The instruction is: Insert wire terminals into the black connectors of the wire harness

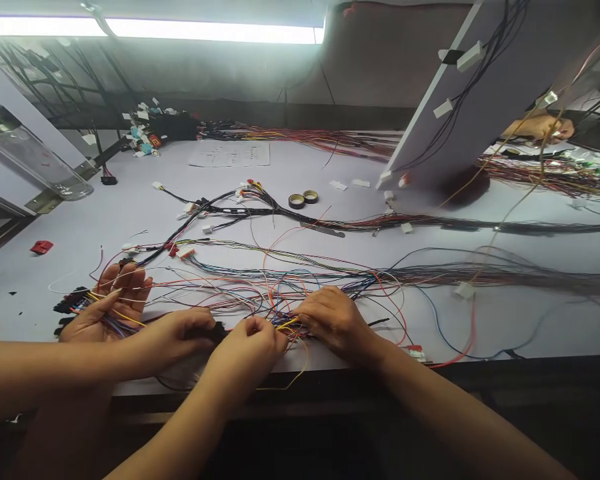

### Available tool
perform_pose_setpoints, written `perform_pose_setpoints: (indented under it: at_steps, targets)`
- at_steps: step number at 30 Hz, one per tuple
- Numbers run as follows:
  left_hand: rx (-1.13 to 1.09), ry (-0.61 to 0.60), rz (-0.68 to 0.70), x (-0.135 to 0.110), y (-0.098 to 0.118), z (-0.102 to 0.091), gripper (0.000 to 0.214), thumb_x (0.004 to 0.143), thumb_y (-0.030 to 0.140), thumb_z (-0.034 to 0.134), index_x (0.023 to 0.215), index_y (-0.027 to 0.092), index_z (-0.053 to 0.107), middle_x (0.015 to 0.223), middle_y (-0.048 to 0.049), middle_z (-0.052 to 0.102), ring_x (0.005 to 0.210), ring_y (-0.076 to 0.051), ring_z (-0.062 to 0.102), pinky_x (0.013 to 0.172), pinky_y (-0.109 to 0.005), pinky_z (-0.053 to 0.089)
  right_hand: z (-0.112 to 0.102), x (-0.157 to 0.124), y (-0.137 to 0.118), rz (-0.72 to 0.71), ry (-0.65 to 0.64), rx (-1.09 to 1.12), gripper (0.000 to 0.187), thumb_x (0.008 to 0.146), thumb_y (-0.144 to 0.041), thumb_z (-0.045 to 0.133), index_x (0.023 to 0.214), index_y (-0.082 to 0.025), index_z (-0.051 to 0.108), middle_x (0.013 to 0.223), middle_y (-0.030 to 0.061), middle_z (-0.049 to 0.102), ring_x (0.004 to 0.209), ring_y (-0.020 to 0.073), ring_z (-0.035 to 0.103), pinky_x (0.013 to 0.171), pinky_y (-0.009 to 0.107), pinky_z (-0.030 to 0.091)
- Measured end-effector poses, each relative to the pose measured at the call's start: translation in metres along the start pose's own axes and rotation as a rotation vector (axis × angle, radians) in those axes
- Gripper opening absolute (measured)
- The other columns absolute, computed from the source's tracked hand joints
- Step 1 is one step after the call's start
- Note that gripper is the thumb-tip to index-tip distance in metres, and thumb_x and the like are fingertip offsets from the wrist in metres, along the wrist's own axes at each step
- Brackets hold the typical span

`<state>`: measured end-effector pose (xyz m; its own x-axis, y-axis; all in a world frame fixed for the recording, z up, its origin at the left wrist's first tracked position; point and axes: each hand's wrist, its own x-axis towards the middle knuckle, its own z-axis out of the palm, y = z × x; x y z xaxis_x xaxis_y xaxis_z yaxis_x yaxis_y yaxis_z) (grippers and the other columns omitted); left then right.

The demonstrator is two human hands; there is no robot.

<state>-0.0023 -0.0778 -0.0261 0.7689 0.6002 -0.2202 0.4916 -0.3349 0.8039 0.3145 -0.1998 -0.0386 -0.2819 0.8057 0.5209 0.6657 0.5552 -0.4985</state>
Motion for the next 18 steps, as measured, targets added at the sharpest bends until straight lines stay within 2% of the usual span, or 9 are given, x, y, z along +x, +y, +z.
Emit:
perform_pose_setpoints:
  at_steps: [6, 11, 13, 18]
  targets:
    - [0.215, -0.101, 0.025, -0.001, -0.002, -0.001, 0.021, 0.081, 0.032, 0.057, 0.065, 0.024, 0.046, 0.064, -0.0007, 0.051, 0.058, -0.015, 0.046, 0.052, -0.028, 0.039, 0.0, 0.001, 0.0, -0.006, 0.024, 0.016, 0.014, 0.097, -0.022, 0.052, 0.101, -0.019, 0.065, 0.088, 0.0046, 0.073, 0.086, 0.0184, 0.063, 0.078, 0.034, 0.041]
    - [0.296, -0.007, 0.108, -0.009, 0.0, 0.006, 0.024, 0.085, 0.035, 0.05, 0.064, 0.024, 0.044, 0.066, -0.0031, 0.051, 0.06, -0.015, 0.047, 0.054, -0.028, 0.04, 0.0, 0.0, 0.001, 0.015, 0.004, 0.036, 0.015, 0.097, -0.023, 0.052, 0.103, -0.018, 0.065, 0.089, 0.0049, 0.072, 0.087, 0.0184, 0.062, 0.079, 0.034, 0.041]
    - [0.268, -0.015, 0.033, -0.009, 0.002, 0.004, 0.022, 0.083, 0.037, 0.053, 0.066, 0.024, 0.047, 0.067, -0.0031, 0.053, 0.062, -0.016, 0.049, 0.056, -0.028, 0.041, 0.0, 0.0, 0.0, 0.022, 0.002, 0.037, 0.015, 0.097, -0.022, 0.053, 0.102, -0.018, 0.065, 0.089, 0.0047, 0.072, 0.087, 0.0182, 0.062, 0.079, 0.034, 0.041]
    - [0.021, -0.164, -0.257, 0.003, 0.015, -0.013, 0.026, 0.079, 0.046, 0.061, 0.079, 0.02, 0.06, 0.072, -0.0011, 0.061, 0.066, -0.016, 0.051, 0.059, -0.027, 0.041, -0.001, 0.001, 0.0, 0.03, 0.004, 0.047, 0.013, 0.096, -0.02, 0.053, 0.1, -0.018, 0.065, 0.087, 0.0044, 0.071, 0.086, 0.0177, 0.062, 0.079, 0.033, 0.041]
